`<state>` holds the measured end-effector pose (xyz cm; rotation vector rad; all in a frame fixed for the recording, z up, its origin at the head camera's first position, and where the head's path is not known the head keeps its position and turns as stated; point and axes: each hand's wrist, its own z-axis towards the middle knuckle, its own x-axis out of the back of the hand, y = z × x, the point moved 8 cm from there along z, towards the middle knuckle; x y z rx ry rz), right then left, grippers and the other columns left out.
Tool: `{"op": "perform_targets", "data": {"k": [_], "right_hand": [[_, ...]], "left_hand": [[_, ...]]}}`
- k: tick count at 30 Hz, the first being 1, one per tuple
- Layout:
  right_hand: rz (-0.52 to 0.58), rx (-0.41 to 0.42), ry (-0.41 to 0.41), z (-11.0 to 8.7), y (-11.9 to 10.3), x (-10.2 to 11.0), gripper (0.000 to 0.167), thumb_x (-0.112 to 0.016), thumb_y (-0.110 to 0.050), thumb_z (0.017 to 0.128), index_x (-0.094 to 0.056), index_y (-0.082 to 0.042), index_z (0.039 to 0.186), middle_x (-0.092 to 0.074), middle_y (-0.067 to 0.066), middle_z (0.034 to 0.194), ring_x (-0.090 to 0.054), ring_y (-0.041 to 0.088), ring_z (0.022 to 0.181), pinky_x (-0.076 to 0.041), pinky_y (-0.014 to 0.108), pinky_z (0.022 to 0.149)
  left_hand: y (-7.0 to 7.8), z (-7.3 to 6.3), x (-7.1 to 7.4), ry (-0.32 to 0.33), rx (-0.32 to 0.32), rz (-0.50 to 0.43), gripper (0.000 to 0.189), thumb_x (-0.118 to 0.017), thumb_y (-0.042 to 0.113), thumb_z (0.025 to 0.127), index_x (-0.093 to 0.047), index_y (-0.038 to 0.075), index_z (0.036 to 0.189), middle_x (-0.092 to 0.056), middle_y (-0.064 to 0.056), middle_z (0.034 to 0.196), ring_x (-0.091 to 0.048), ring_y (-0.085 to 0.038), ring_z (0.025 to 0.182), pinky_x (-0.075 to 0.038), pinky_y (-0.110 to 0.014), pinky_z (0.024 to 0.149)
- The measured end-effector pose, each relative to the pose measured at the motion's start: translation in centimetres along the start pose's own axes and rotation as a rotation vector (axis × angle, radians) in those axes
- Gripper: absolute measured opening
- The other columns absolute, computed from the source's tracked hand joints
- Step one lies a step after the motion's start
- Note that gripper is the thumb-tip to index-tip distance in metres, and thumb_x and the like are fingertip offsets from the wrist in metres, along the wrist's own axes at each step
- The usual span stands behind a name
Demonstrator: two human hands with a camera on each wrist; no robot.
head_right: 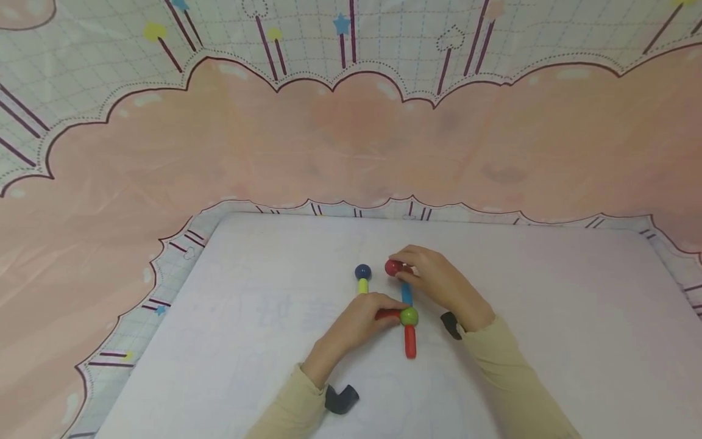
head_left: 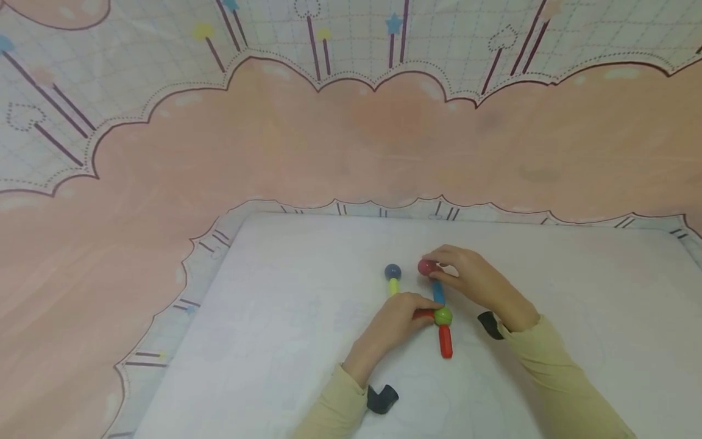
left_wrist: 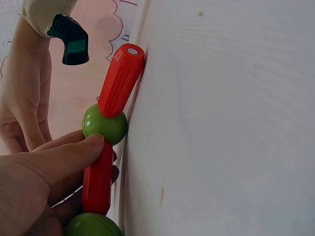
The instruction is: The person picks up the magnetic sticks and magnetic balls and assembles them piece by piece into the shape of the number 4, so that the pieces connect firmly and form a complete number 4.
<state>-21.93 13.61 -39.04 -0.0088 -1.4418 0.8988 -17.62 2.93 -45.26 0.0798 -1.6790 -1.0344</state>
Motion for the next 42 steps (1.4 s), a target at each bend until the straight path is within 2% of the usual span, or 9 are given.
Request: {"op": "perform_targets", "data": {"k": [4, 9, 15, 23, 32, 42], "right_hand": [[0.0, 0.028, 0.029, -0.6, -0.1, 0.5, 0.033, -0.077, -0.01, 0.085, -0.071, -0.008, 0.117, -0.071, 0.0, 0.109, -0.067, 0.019, 0.099, -0.057, 0.041, 0.089], [-0.02, 0.017, 0.034, -1.4, 0.0, 0.7, 0.035, -0.078, -0.007, 0.085, -0.07, -0.007, 0.119, -0.071, 0.004, 0.111, -0.068, 0.025, 0.102, -0.057, 0.044, 0.089], [-0.029, 0.007, 0.03, -2.6, -0.1, 1.0, 0.036, -0.078, -0.009, 0.085, -0.07, -0.007, 0.12, -0.07, 0.005, 0.113, -0.067, 0.024, 0.107, -0.056, 0.044, 0.091], [-0.079, -0.003, 0.041, -4.0, 0.0, 1.2, 0.038, -0.079, -0.009, 0.083, -0.07, -0.008, 0.12, -0.07, 0.008, 0.115, -0.066, 0.027, 0.109, -0.056, 0.046, 0.091], [-0.099, 0.028, 0.075, -5.5, -0.2, 1.9, 0.039, -0.082, -0.006, 0.08, -0.071, -0.007, 0.117, -0.071, 0.009, 0.112, -0.067, 0.028, 0.106, -0.056, 0.046, 0.088], [-0.117, 0.095, 0.11, -6.7, -0.6, 2.3, 0.04, -0.084, -0.004, 0.075, -0.072, -0.006, 0.114, -0.072, 0.008, 0.108, -0.069, 0.026, 0.1, -0.058, 0.043, 0.083]], "left_hand": [[0.0, 0.0, 0.0, -0.006, 0.008, 0.016, 0.033, -0.073, 0.018, 0.091, -0.071, 0.02, 0.124, -0.073, 0.009, 0.111, -0.063, -0.003, 0.096, -0.049, -0.014, 0.09], [0.2, 0.1, 0.1, -0.011, 0.011, 0.022, 0.034, -0.074, 0.017, 0.09, -0.072, 0.021, 0.123, -0.073, 0.01, 0.11, -0.059, -0.003, 0.091, -0.049, -0.014, 0.089], [0.5, 0.1, 0.0, -0.033, 0.001, 0.03, 0.036, -0.076, 0.016, 0.088, -0.071, 0.019, 0.123, -0.071, 0.01, 0.113, -0.058, -0.004, 0.095, -0.049, -0.016, 0.092], [0.9, 0.0, 0.0, -0.042, -0.007, 0.117, 0.042, -0.079, 0.02, 0.086, -0.068, 0.02, 0.127, -0.069, 0.009, 0.117, -0.059, -0.005, 0.101, -0.048, -0.017, 0.095], [1.4, -0.3, 0.1, -0.035, 0.006, 0.159, 0.049, -0.079, 0.022, 0.086, -0.063, 0.021, 0.133, -0.065, 0.007, 0.124, -0.058, -0.007, 0.107, -0.048, -0.018, 0.096], [2.2, -0.3, 0.4, 0.026, -0.083, 0.226, 0.041, -0.079, 0.021, 0.086, -0.068, 0.02, 0.126, -0.06, 0.003, 0.129, -0.055, -0.011, 0.115, -0.046, -0.016, 0.099]]}}
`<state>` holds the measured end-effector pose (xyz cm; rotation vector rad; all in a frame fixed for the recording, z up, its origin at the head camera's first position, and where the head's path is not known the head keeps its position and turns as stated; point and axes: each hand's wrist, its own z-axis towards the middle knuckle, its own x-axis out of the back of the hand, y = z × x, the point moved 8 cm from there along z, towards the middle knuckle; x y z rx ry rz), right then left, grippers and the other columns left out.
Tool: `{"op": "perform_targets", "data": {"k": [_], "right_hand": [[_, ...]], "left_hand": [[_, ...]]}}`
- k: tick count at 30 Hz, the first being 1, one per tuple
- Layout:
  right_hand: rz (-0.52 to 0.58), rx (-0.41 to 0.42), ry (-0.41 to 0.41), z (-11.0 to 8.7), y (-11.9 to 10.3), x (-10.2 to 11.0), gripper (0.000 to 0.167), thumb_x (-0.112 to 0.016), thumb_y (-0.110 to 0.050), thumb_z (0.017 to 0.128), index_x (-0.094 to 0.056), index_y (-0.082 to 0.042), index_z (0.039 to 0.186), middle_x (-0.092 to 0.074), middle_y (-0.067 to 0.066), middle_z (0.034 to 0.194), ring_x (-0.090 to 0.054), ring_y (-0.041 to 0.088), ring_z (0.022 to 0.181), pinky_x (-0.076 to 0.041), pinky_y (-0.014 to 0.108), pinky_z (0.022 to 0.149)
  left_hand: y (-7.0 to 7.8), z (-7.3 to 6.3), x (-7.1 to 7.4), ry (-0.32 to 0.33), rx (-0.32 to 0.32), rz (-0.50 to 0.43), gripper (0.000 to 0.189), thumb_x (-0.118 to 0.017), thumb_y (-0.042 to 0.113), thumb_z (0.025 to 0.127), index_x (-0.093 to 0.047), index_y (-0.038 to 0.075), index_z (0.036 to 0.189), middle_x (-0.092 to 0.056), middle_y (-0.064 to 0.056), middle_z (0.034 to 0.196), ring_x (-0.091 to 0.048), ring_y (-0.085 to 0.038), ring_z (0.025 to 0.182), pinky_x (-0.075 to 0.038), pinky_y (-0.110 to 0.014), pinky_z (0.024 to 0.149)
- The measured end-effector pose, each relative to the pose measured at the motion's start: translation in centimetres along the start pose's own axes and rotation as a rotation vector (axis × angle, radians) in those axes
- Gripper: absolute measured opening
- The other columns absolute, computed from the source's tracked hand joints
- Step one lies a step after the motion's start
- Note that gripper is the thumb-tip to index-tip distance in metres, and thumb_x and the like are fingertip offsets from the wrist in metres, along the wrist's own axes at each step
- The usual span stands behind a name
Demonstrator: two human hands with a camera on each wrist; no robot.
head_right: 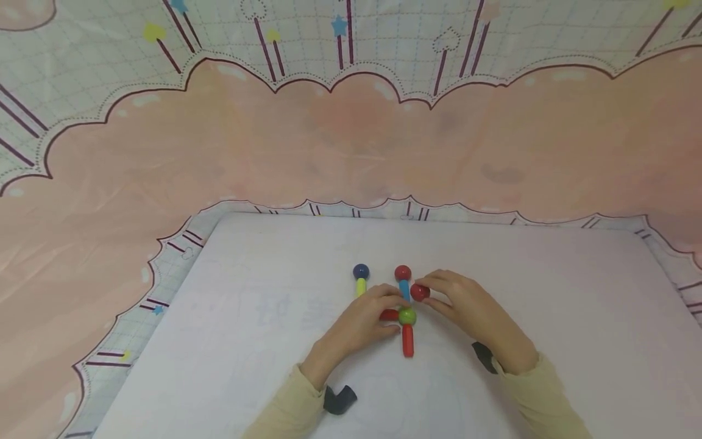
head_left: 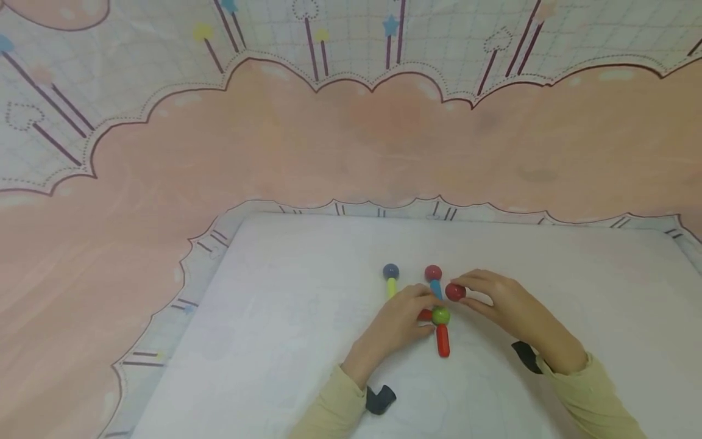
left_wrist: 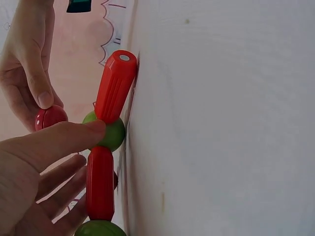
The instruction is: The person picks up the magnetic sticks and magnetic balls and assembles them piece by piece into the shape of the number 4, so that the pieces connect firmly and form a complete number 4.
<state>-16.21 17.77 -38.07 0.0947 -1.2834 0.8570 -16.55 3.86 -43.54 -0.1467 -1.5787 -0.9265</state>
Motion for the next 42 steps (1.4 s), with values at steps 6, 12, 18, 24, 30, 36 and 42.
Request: {"op": "perform_targets", "data": {"k": [6, 12, 18, 24, 30, 36, 42], "right_hand": [[-0.012, 0.01, -0.001, -0.7, -0.1, 0.1, 0.038, -0.084, -0.004, 0.075, -0.073, -0.007, 0.111, -0.072, 0.008, 0.106, -0.07, 0.027, 0.097, -0.059, 0.042, 0.08], [-0.019, 0.027, 0.009, -1.7, -0.2, 0.3, 0.038, -0.085, -0.003, 0.073, -0.074, -0.01, 0.109, -0.072, 0.003, 0.103, -0.07, 0.023, 0.095, -0.06, 0.04, 0.078], [-0.009, 0.035, -0.008, -2.4, -0.2, 0.2, 0.037, -0.084, -0.004, 0.074, -0.074, -0.01, 0.109, -0.072, 0.001, 0.104, -0.07, 0.021, 0.095, -0.06, 0.038, 0.078], [0.01, -0.02, -0.061, -2.9, -0.2, -0.5, 0.037, -0.083, -0.006, 0.077, -0.074, -0.012, 0.112, -0.071, -0.001, 0.107, -0.069, 0.02, 0.098, -0.059, 0.037, 0.081], [0.021, 0.004, -0.062, -3.3, -0.5, -1.2, 0.037, -0.083, -0.005, 0.076, -0.074, -0.012, 0.111, -0.072, -0.001, 0.106, -0.07, 0.019, 0.096, -0.06, 0.036, 0.08], [0.023, -0.008, -0.068, -3.6, -0.6, -1.5, 0.035, -0.083, -0.005, 0.077, -0.074, -0.012, 0.11, -0.071, -0.002, 0.105, -0.069, 0.018, 0.095, -0.06, 0.035, 0.079], [0.025, -0.037, -0.095, -4.0, -0.6, -1.8, 0.034, -0.082, -0.006, 0.077, -0.074, -0.012, 0.11, -0.071, -0.002, 0.106, -0.069, 0.019, 0.097, -0.059, 0.037, 0.081]], "left_hand": [[0.2, 0.1, -0.4, -0.006, -0.031, 0.024, 0.038, -0.078, 0.02, 0.087, -0.07, 0.024, 0.124, -0.054, 0.001, 0.139, -0.05, -0.014, 0.125, -0.045, -0.019, 0.103], [0.6, 0.4, -1.0, -0.046, -0.078, 0.07, 0.038, -0.077, 0.016, 0.087, -0.07, 0.025, 0.124, -0.047, -0.003, 0.149, -0.044, -0.017, 0.136, -0.041, -0.02, 0.107], [0.9, 0.5, -0.9, -0.028, -0.114, 0.091, 0.034, -0.077, 0.016, 0.088, -0.073, 0.026, 0.119, -0.045, -0.005, 0.15, -0.051, -0.015, 0.124, -0.044, -0.017, 0.102], [0.8, 0.4, -0.9, -0.03, -0.107, 0.073, 0.031, -0.077, 0.015, 0.088, -0.073, 0.026, 0.117, -0.043, -0.005, 0.152, -0.051, -0.015, 0.122, -0.044, -0.016, 0.101], [1.0, 0.2, -1.0, -0.037, -0.123, 0.14, 0.028, -0.076, 0.018, 0.089, -0.074, 0.028, 0.114, -0.045, -0.006, 0.15, -0.048, -0.019, 0.13, -0.042, -0.021, 0.107], [1.0, 0.2, -1.4, -0.048, -0.119, 0.146, 0.024, -0.075, 0.019, 0.09, -0.075, 0.031, 0.111, -0.046, -0.005, 0.15, -0.043, -0.02, 0.135, -0.04, -0.023, 0.11], [0.9, 0.3, -1.7, -0.036, -0.111, 0.14, 0.023, -0.076, 0.02, 0.088, -0.075, 0.032, 0.108, -0.046, -0.005, 0.149, -0.043, -0.021, 0.135, -0.041, -0.024, 0.109]]}}
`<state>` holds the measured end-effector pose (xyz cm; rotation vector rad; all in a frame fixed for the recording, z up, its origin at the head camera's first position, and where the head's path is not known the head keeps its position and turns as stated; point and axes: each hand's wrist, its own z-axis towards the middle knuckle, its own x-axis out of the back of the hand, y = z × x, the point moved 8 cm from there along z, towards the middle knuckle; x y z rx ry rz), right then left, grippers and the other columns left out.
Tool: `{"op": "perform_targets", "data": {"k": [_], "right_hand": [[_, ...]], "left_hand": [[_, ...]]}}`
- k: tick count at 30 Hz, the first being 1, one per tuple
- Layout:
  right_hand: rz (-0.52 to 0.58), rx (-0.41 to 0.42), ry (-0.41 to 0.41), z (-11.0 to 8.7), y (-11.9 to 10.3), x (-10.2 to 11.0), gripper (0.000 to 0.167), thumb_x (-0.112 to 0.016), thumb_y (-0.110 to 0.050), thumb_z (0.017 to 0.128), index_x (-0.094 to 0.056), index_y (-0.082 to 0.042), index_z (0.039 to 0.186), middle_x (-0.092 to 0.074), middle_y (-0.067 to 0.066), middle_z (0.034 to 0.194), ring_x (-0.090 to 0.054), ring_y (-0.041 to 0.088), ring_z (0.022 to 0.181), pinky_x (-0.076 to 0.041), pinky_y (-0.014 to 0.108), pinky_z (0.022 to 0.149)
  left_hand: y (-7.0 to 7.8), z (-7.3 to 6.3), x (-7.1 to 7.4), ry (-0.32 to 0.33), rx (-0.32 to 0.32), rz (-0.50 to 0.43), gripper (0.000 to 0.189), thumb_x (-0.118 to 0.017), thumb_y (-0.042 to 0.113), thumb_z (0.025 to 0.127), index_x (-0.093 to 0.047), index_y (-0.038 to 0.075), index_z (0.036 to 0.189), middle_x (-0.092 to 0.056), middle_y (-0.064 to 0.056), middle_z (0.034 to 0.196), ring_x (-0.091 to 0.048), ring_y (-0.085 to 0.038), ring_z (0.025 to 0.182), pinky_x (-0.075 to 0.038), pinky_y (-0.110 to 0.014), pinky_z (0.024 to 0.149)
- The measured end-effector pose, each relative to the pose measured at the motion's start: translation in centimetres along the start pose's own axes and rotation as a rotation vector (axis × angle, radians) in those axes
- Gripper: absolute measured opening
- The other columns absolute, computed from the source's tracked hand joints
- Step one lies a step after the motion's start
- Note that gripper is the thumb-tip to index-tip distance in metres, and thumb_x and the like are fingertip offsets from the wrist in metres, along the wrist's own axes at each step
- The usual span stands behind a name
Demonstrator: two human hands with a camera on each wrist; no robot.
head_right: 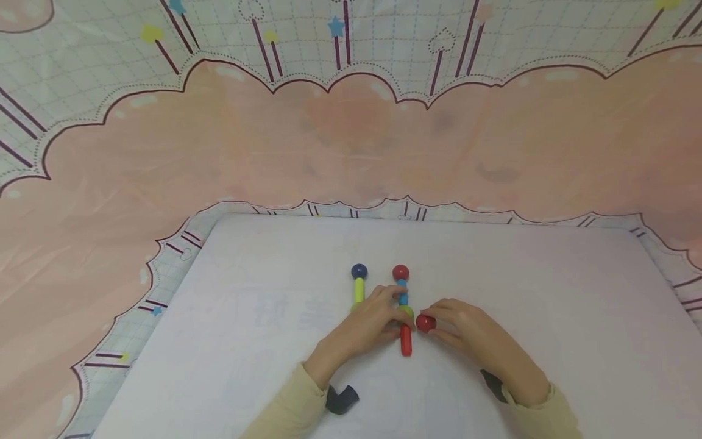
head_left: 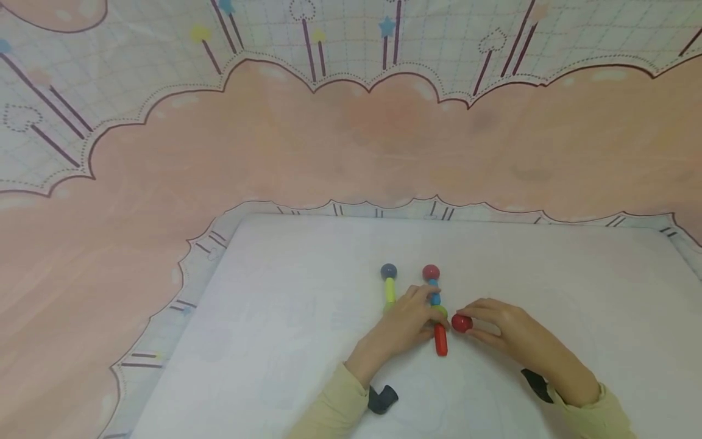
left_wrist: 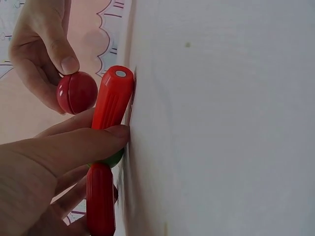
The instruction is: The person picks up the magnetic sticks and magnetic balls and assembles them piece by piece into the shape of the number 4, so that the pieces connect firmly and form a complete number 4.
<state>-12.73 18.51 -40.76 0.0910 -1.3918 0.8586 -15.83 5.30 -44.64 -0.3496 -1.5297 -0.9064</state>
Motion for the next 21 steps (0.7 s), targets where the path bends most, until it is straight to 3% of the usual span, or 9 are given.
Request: {"op": "perform_targets", "data": {"k": [14, 21], "right_hand": [[-0.004, 0.018, -0.039, -0.6, -0.5, -0.3, 0.034, -0.081, -0.008, 0.08, -0.074, -0.015, 0.112, -0.07, -0.004, 0.107, -0.069, 0.016, 0.097, -0.06, 0.035, 0.08], [0.045, 0.017, -0.094, -1.1, -1.3, -0.7, 0.03, -0.08, -0.012, 0.082, -0.074, -0.019, 0.11, -0.07, -0.009, 0.105, -0.068, 0.012, 0.096, -0.06, 0.032, 0.08]], "left_hand": [[-0.3, 0.0, 0.1, -0.008, 0.012, -0.062, 0.021, -0.077, 0.027, 0.087, -0.073, 0.029, 0.108, -0.044, -0.006, 0.15, -0.042, -0.022, 0.136, -0.04, -0.024, 0.11], [-0.3, 0.0, 0.2, -0.012, 0.004, -0.058, 0.022, -0.078, 0.027, 0.087, -0.073, 0.029, 0.108, -0.045, -0.006, 0.15, -0.041, -0.023, 0.136, -0.04, -0.026, 0.111]]}}
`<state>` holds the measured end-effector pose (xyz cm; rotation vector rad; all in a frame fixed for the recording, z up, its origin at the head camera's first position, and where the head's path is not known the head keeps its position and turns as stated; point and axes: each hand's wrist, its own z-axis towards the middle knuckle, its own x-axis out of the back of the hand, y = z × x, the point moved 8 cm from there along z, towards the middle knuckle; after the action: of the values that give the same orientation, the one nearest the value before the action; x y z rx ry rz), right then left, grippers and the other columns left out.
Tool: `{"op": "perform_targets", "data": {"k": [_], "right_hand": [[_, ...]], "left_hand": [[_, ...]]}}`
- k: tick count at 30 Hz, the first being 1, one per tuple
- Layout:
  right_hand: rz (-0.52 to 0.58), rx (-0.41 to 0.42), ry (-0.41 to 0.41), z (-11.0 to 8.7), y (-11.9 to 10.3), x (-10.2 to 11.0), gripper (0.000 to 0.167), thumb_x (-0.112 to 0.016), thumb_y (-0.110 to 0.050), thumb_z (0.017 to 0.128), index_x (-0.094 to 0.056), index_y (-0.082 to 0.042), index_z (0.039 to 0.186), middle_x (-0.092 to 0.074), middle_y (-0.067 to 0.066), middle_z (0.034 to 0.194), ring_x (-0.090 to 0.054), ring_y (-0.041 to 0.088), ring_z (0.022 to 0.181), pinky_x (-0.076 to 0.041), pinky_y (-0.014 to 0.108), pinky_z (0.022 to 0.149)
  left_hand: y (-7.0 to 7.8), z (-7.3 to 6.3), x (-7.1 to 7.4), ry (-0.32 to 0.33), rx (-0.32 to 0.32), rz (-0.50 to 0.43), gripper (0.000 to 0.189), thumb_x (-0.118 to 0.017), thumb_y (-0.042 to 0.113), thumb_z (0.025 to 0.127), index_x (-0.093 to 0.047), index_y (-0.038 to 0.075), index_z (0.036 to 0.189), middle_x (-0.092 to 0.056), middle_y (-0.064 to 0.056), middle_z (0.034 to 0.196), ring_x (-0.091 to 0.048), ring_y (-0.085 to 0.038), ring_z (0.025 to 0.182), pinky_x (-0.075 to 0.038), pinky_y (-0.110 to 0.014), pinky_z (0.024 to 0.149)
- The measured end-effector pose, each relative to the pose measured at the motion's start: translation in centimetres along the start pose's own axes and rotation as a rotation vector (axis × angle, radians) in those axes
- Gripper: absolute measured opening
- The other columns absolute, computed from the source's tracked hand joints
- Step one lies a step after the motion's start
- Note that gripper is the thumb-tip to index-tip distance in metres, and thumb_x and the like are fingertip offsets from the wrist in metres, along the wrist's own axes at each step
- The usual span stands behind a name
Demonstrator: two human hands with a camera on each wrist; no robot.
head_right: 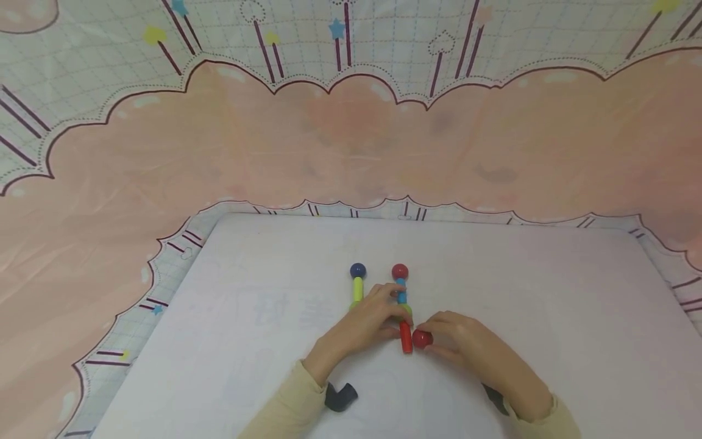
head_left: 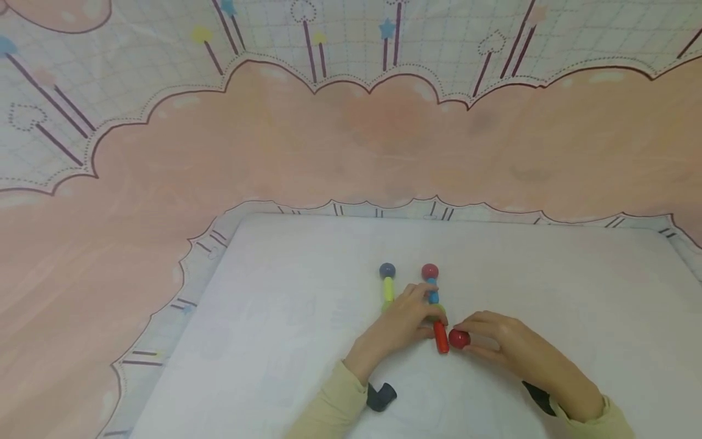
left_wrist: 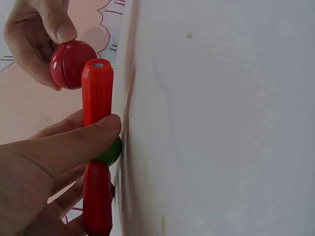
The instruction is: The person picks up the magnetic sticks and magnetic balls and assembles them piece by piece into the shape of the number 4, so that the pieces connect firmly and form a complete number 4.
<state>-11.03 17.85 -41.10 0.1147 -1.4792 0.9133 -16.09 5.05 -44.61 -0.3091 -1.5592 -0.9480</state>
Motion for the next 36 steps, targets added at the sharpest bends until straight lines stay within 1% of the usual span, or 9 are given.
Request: {"op": "perform_targets", "data": {"k": [5, 7, 9, 14, 16, 20, 23, 27, 36], "right_hand": [[0.011, 0.091, 0.02, 0.0, -1.2, -0.3, 0.026, -0.082, -0.012, 0.08, -0.074, -0.019, 0.104, -0.068, -0.012, 0.101, -0.066, 0.005, 0.091, -0.059, 0.028, 0.077], [0.017, 0.108, 0.023, 0.1, -1.5, -0.3, 0.026, -0.083, -0.013, 0.079, -0.075, -0.019, 0.103, -0.068, -0.013, 0.099, -0.065, 0.003, 0.089, -0.059, 0.027, 0.076], [0.03, 0.1, 0.008, 0.1, -1.6, -0.3, 0.026, -0.083, -0.013, 0.079, -0.075, -0.019, 0.103, -0.068, -0.014, 0.099, -0.065, 0.003, 0.089, -0.059, 0.027, 0.077], [0.079, 0.059, -0.073, 0.1, -1.7, -1.0, 0.028, -0.082, -0.016, 0.081, -0.075, -0.02, 0.108, -0.068, -0.014, 0.101, -0.065, 0.003, 0.09, -0.059, 0.028, 0.079], [0.088, 0.065, -0.087, 0.0, -1.8, -1.3, 0.028, -0.082, -0.017, 0.081, -0.075, -0.019, 0.108, -0.068, -0.014, 0.101, -0.065, 0.002, 0.089, -0.059, 0.026, 0.079], [0.091, 0.087, -0.096, 0.0, -2.3, -1.8, 0.026, -0.08, -0.02, 0.083, -0.076, -0.016, 0.108, -0.069, -0.013, 0.1, -0.063, 0.001, 0.087, -0.059, 0.025, 0.077], [0.076, 0.108, -0.082, 0.0, -2.7, -2.0, 0.023, -0.079, -0.021, 0.084, -0.076, -0.016, 0.106, -0.069, -0.013, 0.099, -0.062, 0.0, 0.085, -0.059, 0.024, 0.076], [0.061, 0.127, -0.06, 0.1, -2.9, -2.2, 0.021, -0.08, -0.02, 0.083, -0.077, -0.015, 0.104, -0.069, -0.013, 0.098, -0.062, 0.001, 0.085, -0.058, 0.024, 0.074], [0.109, 0.055, -0.115, 0.1, -2.5, -2.6, 0.021, -0.079, -0.021, 0.084, -0.077, -0.016, 0.104, -0.07, -0.014, 0.098, -0.063, 0.0, 0.086, -0.059, 0.025, 0.076]], "left_hand": [[0.1, 0.0, 0.0, 0.007, -0.012, 0.007, 0.023, -0.078, 0.027, 0.086, -0.073, 0.03, 0.108, -0.046, -0.006, 0.149, -0.043, -0.022, 0.135, -0.04, -0.025, 0.11], [0.1, -0.1, 0.0, 0.012, -0.013, 0.007, 0.023, -0.079, 0.026, 0.086, -0.073, 0.03, 0.108, -0.046, -0.006, 0.149, -0.044, -0.021, 0.134, -0.04, -0.025, 0.11], [0.1, -0.1, 0.1, 0.016, -0.016, 0.014, 0.023, -0.078, 0.027, 0.086, -0.073, 0.03, 0.108, -0.046, -0.005, 0.149, -0.044, -0.021, 0.134, -0.04, -0.024, 0.11], [0.1, -0.1, 0.2, 0.011, -0.018, 0.025, 0.021, -0.077, 0.03, 0.086, -0.074, 0.03, 0.107, -0.046, -0.006, 0.148, -0.044, -0.021, 0.134, -0.039, -0.025, 0.111], [0.1, -0.2, 0.2, 0.008, -0.019, 0.026, 0.021, -0.077, 0.031, 0.086, -0.074, 0.03, 0.106, -0.047, -0.006, 0.148, -0.044, -0.021, 0.134, -0.039, -0.025, 0.111], [0.1, -0.2, 0.2, 0.013, -0.026, 0.028, 0.02, -0.076, 0.03, 0.087, -0.074, 0.029, 0.107, -0.047, -0.006, 0.147, -0.044, -0.021, 0.134, -0.039, -0.026, 0.111], [0.1, -0.2, 0.2, 0.017, -0.029, 0.026, 0.021, -0.077, 0.03, 0.087, -0.074, 0.03, 0.108, -0.048, -0.005, 0.147, -0.044, -0.021, 0.134, -0.039, -0.025, 0.111], [0.2, -0.1, 0.3, 0.018, -0.033, 0.026, 0.022, -0.077, 0.03, 0.086, -0.074, 0.03, 0.108, -0.048, -0.006, 0.147, -0.045, -0.021, 0.133, -0.039, -0.025, 0.111], [0.2, -0.2, 0.3, 0.013, -0.031, 0.029, 0.023, -0.077, 0.025, 0.087, -0.074, 0.03, 0.11, -0.048, -0.005, 0.147, -0.045, -0.021, 0.134, -0.039, -0.025, 0.111]]}}
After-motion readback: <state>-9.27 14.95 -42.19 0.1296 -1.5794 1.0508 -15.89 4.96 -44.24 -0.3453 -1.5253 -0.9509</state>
